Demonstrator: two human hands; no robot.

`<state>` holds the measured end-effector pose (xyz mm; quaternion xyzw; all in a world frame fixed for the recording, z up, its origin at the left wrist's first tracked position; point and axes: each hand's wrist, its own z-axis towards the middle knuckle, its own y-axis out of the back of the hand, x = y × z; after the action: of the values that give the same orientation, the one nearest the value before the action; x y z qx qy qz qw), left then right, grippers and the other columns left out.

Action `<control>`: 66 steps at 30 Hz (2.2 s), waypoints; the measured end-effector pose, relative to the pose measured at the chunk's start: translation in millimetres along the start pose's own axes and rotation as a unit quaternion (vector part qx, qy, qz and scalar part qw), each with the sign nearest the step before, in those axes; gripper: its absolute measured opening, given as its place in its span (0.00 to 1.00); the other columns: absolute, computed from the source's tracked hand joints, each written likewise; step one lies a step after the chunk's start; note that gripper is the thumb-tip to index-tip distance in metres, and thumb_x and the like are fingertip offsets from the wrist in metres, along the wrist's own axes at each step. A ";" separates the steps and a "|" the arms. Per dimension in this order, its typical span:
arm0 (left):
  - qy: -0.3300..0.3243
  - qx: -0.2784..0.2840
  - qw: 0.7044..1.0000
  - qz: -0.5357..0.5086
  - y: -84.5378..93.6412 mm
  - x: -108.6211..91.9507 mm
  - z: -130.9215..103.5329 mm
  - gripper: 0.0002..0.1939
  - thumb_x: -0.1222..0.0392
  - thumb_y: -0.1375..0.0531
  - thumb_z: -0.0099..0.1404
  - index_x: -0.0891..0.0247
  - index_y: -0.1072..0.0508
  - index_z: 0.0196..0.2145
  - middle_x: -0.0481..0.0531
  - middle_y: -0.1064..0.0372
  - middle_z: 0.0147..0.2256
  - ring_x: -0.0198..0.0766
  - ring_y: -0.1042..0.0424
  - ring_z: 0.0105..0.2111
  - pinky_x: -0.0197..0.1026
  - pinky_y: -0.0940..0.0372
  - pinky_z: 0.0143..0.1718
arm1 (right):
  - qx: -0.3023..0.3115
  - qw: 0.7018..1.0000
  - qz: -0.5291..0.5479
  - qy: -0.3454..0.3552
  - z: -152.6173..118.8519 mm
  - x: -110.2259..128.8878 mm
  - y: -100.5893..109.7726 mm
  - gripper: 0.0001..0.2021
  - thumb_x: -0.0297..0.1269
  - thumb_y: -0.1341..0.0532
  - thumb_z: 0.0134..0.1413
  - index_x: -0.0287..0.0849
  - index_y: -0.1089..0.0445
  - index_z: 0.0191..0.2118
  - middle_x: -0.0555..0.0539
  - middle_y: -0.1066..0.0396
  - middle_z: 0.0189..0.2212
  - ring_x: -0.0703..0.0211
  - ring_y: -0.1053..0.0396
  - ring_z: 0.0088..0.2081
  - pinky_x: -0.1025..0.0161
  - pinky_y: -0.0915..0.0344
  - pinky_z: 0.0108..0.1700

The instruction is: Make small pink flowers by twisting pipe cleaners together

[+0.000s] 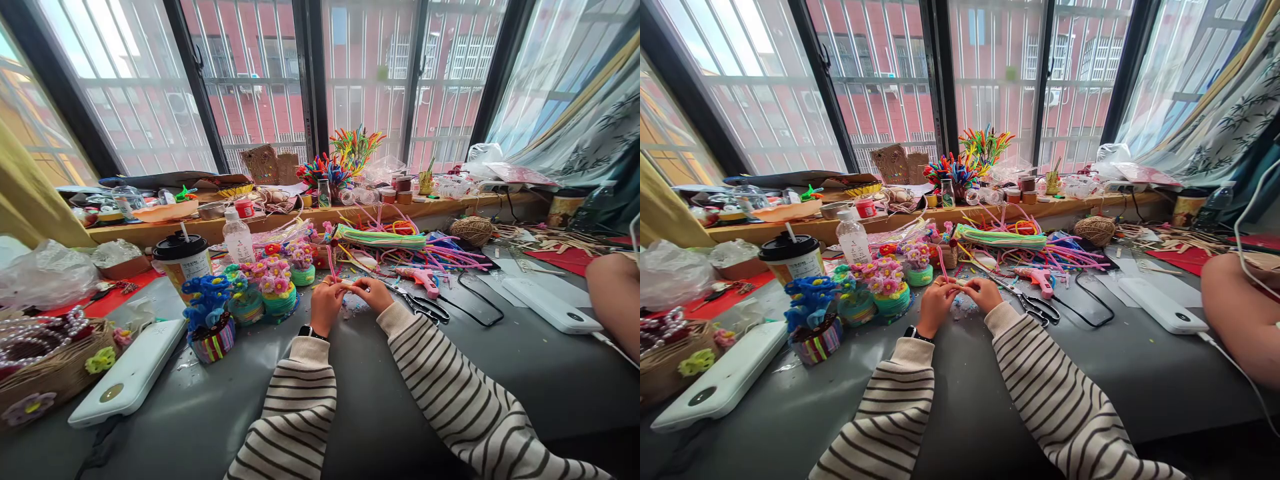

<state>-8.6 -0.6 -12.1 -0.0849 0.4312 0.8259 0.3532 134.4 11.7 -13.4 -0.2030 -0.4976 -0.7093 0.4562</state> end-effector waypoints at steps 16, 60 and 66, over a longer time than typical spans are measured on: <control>0.257 -0.009 0.761 -0.595 11.7 -6.8 7.9 0.15 0.58 0.40 0.48 0.66 0.29 0.35 0.55 0.32 0.39 0.36 0.32 0.38 0.36 0.38 0.38 | -0.007 0.983 0.182 -0.023 -7.1 15.4 14.0 0.16 0.48 0.43 0.40 0.38 0.34 0.28 0.49 0.32 0.22 0.66 0.38 0.23 0.68 0.41 0.24; 0.268 0.022 0.796 -0.543 10.5 -7.0 6.8 0.23 0.45 0.47 0.51 0.67 0.29 0.35 0.59 0.31 0.39 0.38 0.30 0.34 0.36 0.37 0.33 | -0.166 0.873 -0.373 -0.269 -35.0 -38.2 67.0 0.09 0.32 0.47 0.45 0.39 0.30 0.31 0.39 0.41 0.45 0.48 0.38 0.41 0.43 0.50 0.45; 0.263 0.015 0.805 -0.532 14.5 -8.9 6.0 0.28 0.40 0.52 0.52 0.67 0.30 0.37 0.60 0.32 0.39 0.39 0.30 0.35 0.37 0.37 0.33 | -0.162 0.867 -0.362 -0.300 -31.1 -37.1 72.9 0.11 0.33 0.49 0.47 0.37 0.31 0.33 0.39 0.42 0.46 0.49 0.37 0.40 0.48 0.45 0.43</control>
<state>-10.5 -6.0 5.0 -0.5096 0.4073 0.4477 0.6115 220.0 -6.0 -16.2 -0.2825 -0.5273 -0.8001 -0.0435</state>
